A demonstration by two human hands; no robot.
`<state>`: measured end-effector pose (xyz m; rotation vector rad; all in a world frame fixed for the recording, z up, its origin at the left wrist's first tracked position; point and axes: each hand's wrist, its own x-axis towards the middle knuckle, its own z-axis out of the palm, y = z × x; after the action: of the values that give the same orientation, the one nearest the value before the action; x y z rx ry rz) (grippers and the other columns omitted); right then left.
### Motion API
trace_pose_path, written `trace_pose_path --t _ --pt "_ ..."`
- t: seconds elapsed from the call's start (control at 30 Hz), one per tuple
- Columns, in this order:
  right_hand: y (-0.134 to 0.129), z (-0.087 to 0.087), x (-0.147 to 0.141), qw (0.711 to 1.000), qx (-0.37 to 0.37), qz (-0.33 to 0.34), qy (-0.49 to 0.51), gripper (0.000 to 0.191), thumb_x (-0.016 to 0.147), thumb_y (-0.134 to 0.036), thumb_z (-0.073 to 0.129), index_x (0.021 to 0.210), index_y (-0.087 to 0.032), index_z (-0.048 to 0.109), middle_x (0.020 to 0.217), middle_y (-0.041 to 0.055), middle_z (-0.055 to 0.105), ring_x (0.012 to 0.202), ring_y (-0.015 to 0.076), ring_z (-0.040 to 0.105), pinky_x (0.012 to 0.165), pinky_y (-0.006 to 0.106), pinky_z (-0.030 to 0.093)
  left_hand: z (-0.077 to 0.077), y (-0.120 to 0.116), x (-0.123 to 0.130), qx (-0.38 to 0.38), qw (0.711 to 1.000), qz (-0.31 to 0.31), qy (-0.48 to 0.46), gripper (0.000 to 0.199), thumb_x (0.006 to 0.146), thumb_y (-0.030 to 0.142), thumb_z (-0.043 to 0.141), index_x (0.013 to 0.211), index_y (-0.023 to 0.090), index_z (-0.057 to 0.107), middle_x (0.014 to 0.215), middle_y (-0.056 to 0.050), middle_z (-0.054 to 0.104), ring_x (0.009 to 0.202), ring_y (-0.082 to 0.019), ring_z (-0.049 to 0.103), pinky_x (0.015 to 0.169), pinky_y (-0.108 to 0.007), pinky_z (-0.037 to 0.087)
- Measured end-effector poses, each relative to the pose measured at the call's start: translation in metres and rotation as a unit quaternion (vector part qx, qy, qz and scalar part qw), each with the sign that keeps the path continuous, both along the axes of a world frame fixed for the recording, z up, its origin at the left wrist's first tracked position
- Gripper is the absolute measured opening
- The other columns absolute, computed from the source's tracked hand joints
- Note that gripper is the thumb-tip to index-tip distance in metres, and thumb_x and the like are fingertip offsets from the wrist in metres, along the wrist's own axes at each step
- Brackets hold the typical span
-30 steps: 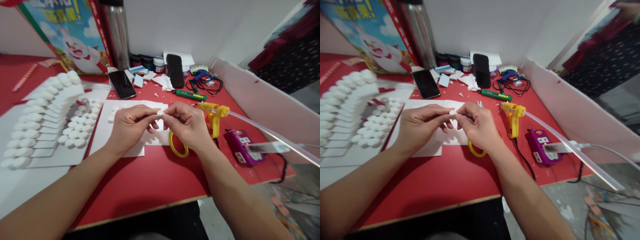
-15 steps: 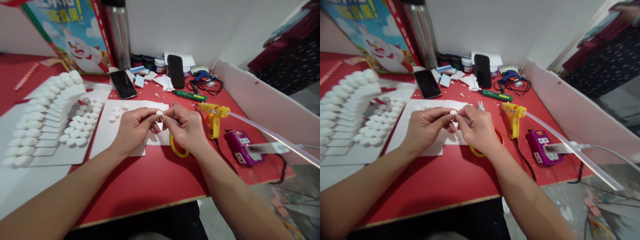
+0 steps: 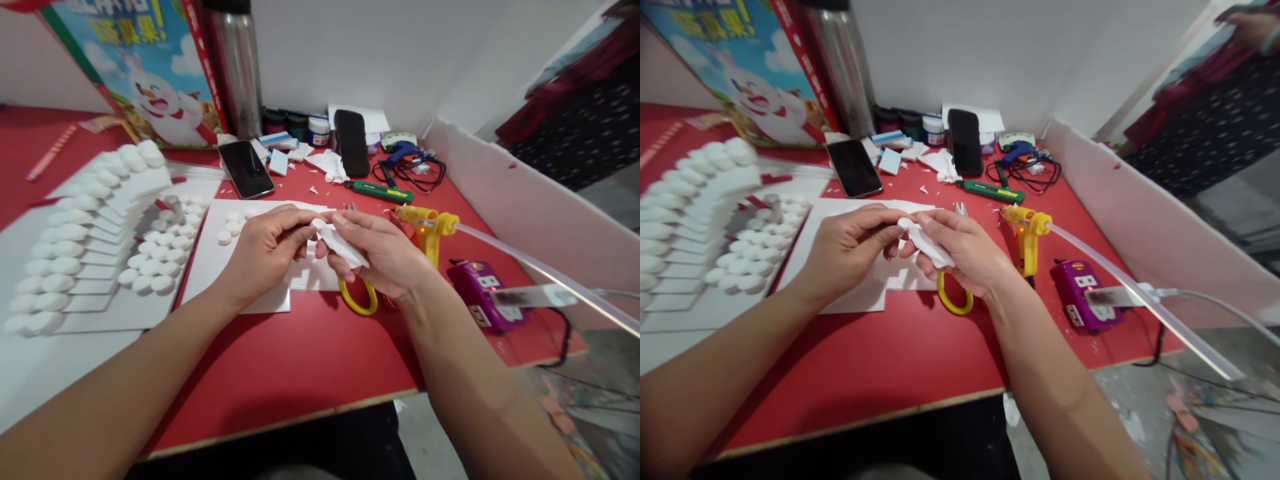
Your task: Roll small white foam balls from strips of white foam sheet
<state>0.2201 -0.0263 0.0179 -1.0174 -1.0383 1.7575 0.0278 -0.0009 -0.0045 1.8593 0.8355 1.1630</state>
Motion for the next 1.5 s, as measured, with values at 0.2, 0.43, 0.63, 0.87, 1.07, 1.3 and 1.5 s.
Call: trace_pose_path --t 0.2,0.43,0.63,0.87,1.07,1.3,1.5 --pt "-0.002 -0.012 -0.007 0.964 0.164 -0.096 -0.184 0.028 0.087 -0.039 0.077 0.099 -0.016 0.068 0.067 -0.0038 0.059 0.050 0.0058 0.042 0.046 0.022 0.030 0.004 -0.005 0.006 -0.098 0.994 0.020 -0.037 0.014 0.093 0.024 0.068 0.097 0.017 0.080 0.062 0.002 0.062 0.055 -0.010 0.056 0.058 -0.022 0.051" --pt "-0.010 -0.012 -0.018 0.868 0.263 -0.199 -0.371 0.020 0.090 -0.031 0.070 0.077 -0.017 0.066 0.063 0.0021 0.069 0.058 0.0126 0.056 0.053 0.026 0.037 -0.003 -0.011 0.016 -0.119 0.987 0.060 -0.088 0.013 0.091 0.026 0.071 0.094 0.016 0.078 0.066 0.002 0.063 0.058 -0.010 0.058 0.060 -0.022 0.053" --pt "-0.015 -0.009 -0.023 0.871 0.306 -0.190 -0.334 0.018 0.094 -0.030 0.066 0.081 -0.018 0.067 0.066 0.0006 0.070 0.058 0.0121 0.060 0.056 0.026 0.041 -0.008 -0.018 0.017 0.009 0.992 0.113 -0.049 0.017 0.096 0.027 0.066 0.105 0.022 0.079 0.085 -0.002 0.071 0.063 -0.011 0.062 0.065 -0.025 0.054" --pt "-0.016 -0.010 -0.020 0.877 0.307 -0.188 -0.318 0.018 0.096 -0.031 0.065 0.083 -0.019 0.067 0.067 0.0004 0.070 0.056 0.0114 0.059 0.050 0.025 0.040 -0.010 -0.022 0.016 0.113 0.988 0.107 0.003 0.028 0.099 0.023 0.061 0.123 0.022 0.075 0.088 -0.003 0.076 0.074 -0.013 0.069 0.077 -0.026 0.060" --pt "-0.015 -0.005 -0.009 0.905 0.293 -0.130 -0.280 0.016 0.094 -0.031 0.068 0.087 -0.017 0.069 0.066 -0.0003 0.067 0.050 0.0083 0.052 0.046 0.023 0.036 0.000 -0.011 0.007 -0.019 0.997 0.026 -0.075 0.016 0.093 0.025 0.070 0.101 0.020 0.082 0.085 -0.003 0.076 0.062 -0.012 0.069 0.059 -0.023 0.062" --pt "-0.012 -0.003 -0.007 0.907 0.295 -0.113 -0.280 0.019 0.093 -0.034 0.071 0.085 -0.017 0.069 0.068 0.0004 0.068 0.051 0.0080 0.052 0.045 0.023 0.036 0.008 0.000 -0.004 -0.089 0.993 -0.068 -0.045 0.019 0.092 0.029 0.070 0.102 0.018 0.082 0.089 -0.005 0.074 0.060 -0.013 0.070 0.058 -0.025 0.062" --pt "-0.011 -0.008 -0.012 0.928 0.260 -0.123 -0.238 0.026 0.092 -0.042 0.072 0.086 -0.017 0.067 0.067 -0.0006 0.069 0.041 0.0067 0.050 0.041 0.023 0.036 0.004 -0.007 0.000 0.012 1.000 -0.003 0.013 0.018 0.098 0.027 0.062 0.104 0.020 0.078 0.085 -0.003 0.073 0.067 -0.013 0.069 0.068 -0.024 0.058"
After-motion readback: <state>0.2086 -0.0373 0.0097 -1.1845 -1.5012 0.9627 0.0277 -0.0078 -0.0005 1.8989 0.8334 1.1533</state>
